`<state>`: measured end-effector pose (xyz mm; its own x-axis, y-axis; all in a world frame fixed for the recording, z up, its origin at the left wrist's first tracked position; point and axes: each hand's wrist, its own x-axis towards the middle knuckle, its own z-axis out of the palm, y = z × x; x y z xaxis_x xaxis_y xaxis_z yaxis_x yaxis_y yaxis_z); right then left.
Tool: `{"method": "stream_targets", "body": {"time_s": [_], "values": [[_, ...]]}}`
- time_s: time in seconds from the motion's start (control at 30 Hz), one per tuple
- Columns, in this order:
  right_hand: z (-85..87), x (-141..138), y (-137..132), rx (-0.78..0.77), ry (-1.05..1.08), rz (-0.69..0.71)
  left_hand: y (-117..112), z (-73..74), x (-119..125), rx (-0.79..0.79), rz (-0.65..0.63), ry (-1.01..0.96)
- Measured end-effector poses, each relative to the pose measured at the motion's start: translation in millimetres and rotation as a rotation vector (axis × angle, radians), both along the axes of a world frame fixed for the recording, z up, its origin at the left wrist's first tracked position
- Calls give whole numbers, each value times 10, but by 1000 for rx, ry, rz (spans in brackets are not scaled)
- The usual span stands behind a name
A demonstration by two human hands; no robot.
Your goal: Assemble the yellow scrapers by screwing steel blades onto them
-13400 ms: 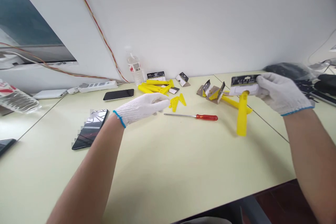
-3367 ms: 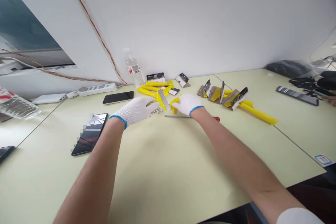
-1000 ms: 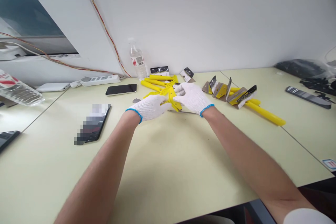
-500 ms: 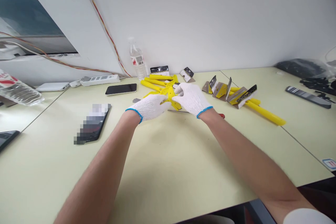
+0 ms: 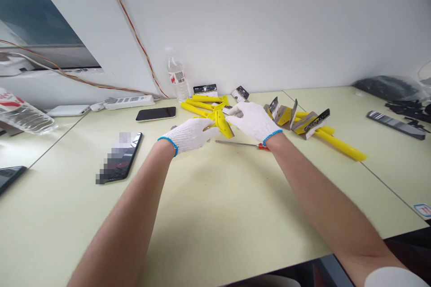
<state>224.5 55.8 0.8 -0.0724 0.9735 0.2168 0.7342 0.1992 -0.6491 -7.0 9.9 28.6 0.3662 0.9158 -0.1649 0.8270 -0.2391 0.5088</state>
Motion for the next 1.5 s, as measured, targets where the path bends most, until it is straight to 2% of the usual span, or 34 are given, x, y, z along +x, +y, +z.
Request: {"method": "stream_targets", "body": {"time_s": [0.13, 0.23, 0.3, 0.47, 0.57, 0.77, 0.83, 1.0, 1.07, 1.13, 1.23, 1.3, 1.5], "values": [[52, 42, -50, -241, -57, 175, 7, 10, -15, -4, -19, -13], [24, 54, -42, -314, 23, 207, 4, 22, -26, 9, -48, -21], [-16, 65, -11, -299, 46, 168, 3, 27, -34, 14, -72, -26], [-148, 129, 89, -143, 43, -48, -2, 41, -41, 16, -103, -43], [-185, 157, 115, -161, 59, -45, -24, 76, -15, 42, -98, -10], [-144, 159, 103, -210, 45, 42, -78, 151, 60, 53, -19, -14], [-139, 149, 97, -203, 10, 60, -78, 155, 61, 63, -27, -20], [-144, 108, 62, -157, 24, -22, -31, 111, 26, 96, -105, -7], [-141, 97, 48, -181, 25, 34, -6, 78, 10, 126, -134, 0], [-142, 92, 51, -191, 10, 163, 16, 39, -5, 163, -160, -9], [-165, 90, 100, -106, 21, 410, 37, -21, -30, 196, -196, -52], [-184, 100, 144, -21, 54, 516, 44, -49, -48, 200, -205, -73], [-221, 213, 189, 87, 60, 564, 45, -22, -99, 207, -247, -106]]}}
